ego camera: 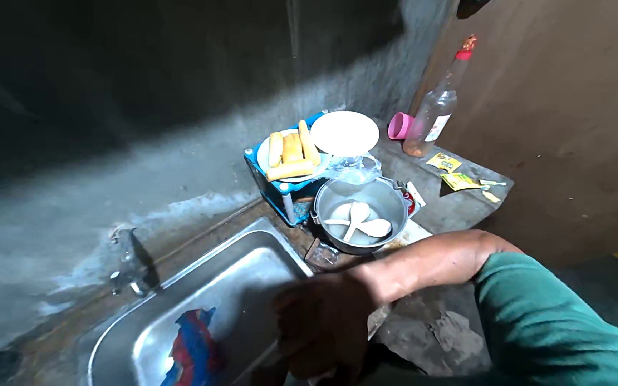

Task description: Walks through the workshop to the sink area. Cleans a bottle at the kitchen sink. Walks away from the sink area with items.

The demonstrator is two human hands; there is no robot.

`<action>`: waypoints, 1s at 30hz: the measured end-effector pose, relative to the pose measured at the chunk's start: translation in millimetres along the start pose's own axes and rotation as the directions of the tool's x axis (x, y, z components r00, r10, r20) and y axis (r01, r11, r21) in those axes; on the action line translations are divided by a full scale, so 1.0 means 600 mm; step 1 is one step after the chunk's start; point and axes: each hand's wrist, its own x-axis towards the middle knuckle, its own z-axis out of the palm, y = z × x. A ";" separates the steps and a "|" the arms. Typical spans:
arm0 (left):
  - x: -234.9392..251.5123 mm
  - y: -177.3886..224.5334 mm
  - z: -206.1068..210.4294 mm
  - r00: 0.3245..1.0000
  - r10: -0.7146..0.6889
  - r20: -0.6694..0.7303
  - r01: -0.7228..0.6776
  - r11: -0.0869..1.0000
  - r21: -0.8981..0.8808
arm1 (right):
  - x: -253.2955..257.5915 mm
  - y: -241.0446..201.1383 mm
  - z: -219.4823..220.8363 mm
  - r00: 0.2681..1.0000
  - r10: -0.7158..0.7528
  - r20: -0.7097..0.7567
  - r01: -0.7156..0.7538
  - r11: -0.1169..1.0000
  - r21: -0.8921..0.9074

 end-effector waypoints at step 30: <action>-0.090 -0.070 -0.058 0.897 -0.248 -0.367 0.242 0.968 -0.063 | 0.135 0.078 0.055 0.759 0.279 0.589 -0.405 0.910 0.091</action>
